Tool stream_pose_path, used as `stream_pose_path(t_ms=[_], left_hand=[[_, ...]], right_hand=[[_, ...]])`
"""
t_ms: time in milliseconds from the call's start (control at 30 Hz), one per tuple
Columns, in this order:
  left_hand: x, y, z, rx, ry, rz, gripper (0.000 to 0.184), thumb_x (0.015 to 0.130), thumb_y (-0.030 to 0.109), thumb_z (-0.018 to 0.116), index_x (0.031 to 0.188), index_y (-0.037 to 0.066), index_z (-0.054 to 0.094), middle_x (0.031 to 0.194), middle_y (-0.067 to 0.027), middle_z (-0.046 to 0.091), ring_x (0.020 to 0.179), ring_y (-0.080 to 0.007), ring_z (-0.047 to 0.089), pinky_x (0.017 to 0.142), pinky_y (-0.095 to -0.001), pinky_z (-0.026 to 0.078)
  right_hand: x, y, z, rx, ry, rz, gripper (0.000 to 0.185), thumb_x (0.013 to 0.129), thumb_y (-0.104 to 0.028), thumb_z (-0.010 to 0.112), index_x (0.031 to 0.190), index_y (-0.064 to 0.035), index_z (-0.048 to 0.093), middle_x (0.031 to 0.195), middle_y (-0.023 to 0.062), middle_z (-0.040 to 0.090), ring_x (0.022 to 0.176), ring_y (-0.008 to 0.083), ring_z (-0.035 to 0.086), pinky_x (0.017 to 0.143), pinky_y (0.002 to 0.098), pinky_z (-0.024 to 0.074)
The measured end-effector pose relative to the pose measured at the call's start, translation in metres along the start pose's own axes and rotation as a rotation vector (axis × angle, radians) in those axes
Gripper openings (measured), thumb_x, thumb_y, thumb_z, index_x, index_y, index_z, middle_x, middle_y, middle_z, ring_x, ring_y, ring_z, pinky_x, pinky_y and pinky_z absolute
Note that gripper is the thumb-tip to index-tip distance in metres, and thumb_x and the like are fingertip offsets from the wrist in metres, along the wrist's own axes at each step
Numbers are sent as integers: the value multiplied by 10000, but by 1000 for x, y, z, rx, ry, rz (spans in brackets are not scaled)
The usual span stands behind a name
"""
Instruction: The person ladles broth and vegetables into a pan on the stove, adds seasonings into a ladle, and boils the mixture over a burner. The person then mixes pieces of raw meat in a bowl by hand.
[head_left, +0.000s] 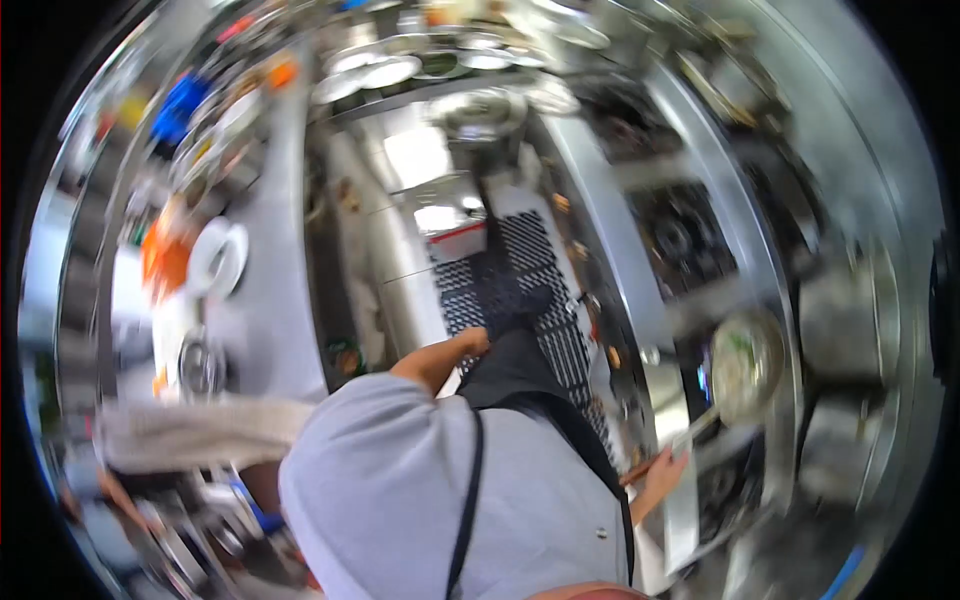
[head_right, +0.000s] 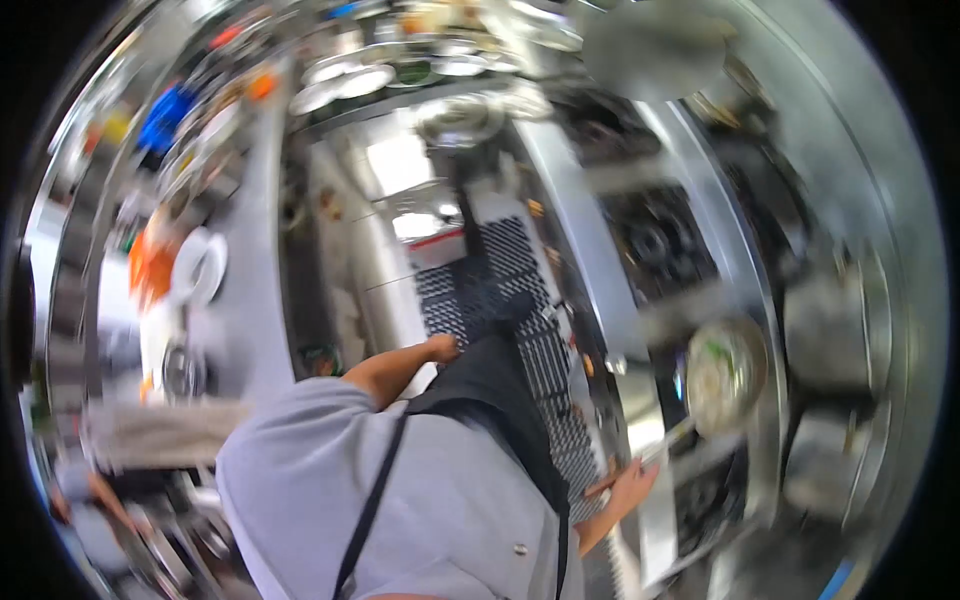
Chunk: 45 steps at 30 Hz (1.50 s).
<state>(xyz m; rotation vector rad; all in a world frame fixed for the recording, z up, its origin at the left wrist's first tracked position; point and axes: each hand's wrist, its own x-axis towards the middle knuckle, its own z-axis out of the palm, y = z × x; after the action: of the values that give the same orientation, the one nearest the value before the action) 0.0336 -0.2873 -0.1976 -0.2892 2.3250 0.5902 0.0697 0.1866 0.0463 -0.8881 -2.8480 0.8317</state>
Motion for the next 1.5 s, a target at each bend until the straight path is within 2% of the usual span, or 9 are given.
stream_pose_path(t_ms=[67, 100, 333, 500, 667, 967, 1067, 1167, 1500], left_hand=[[-2, -5, -12, 389, -222, 386, 288, 762, 274, 552, 818, 22, 680, 891, -206, 650, 829, -355, 634, 720, -429, 505], [7, -20, 9, 9, -28, 54, 270, 779, 264, 539, 822, 34, 674, 826, -218, 646, 785, -334, 640, 685, -414, 513], [38, -64, 18, -51, -164, 318, 288, 854, 253, 451, 897, 19, 613, 742, -197, 625, 739, -300, 637, 611, -387, 491], [81, -74, 36, -658, -452, 321, 275, 881, 250, 434, 909, 25, 589, 688, -175, 593, 761, -344, 624, 621, -411, 467], [47, 47, -23, 338, -156, 534, 194, 811, 198, 505, 819, 46, 625, 701, -178, 607, 755, -324, 638, 645, -413, 502], [140, 62, 0, 983, -153, 1317, 183, 739, 179, 598, 833, 30, 646, 823, -176, 644, 787, -336, 641, 709, -415, 527], [115, 128, -31, 1032, -406, 712, 207, 769, 202, 602, 878, 28, 633, 706, -123, 639, 650, -273, 645, 573, -371, 527], [62, 193, -50, 156, -458, 330, 149, 827, 147, 505, 856, 46, 610, 664, -45, 584, 441, -146, 519, 400, -276, 419], [84, 175, -20, 56, -462, 361, 160, 802, 173, 571, 873, 38, 621, 613, -61, 582, 481, -151, 552, 436, -311, 446]], right_hand=[[11, 49, 16, 126, 12, 62, 586, 875, -318, 528, 1293, 65, 379, 1055, 242, 596, 957, 327, 592, 839, 363, 443], [4, 50, 11, 174, 10, 91, 562, 881, -328, 523, 1282, 48, 408, 1050, 231, 602, 933, 319, 601, 826, 352, 452], [-58, 81, -36, 21, 276, 350, 379, 843, -243, 538, 1119, 18, 545, 1058, 267, 568, 969, 398, 560, 810, 436, 446], [-116, 180, 45, -76, -26, 566, 447, 783, -316, 607, 1125, -32, 561, 1011, 232, 618, 953, 380, 596, 798, 432, 477], [-200, 205, 169, 515, -604, 1026, 295, 788, -105, 572, 1055, 15, 537, 951, 237, 604, 734, 336, 639, 550, 513, 539], [-254, 186, 227, 1301, -248, 1159, 310, 794, -140, 552, 1083, -31, 531, 935, 196, 609, 688, 345, 618, 526, 476, 516], [-251, 194, 236, 1341, -133, 1148, 315, 796, -152, 545, 1093, -46, 529, 930, 182, 611, 672, 348, 611, 518, 464, 508], [-237, 203, 234, 989, -222, 1107, 334, 804, -191, 548, 1103, -42, 531, 944, 166, 612, 664, 341, 616, 483, 461, 518], [-198, 213, 250, 356, -196, 754, 342, 787, -300, 476, 930, -36, 638, 975, 236, 615, 968, 400, 576, 828, 447, 459]])
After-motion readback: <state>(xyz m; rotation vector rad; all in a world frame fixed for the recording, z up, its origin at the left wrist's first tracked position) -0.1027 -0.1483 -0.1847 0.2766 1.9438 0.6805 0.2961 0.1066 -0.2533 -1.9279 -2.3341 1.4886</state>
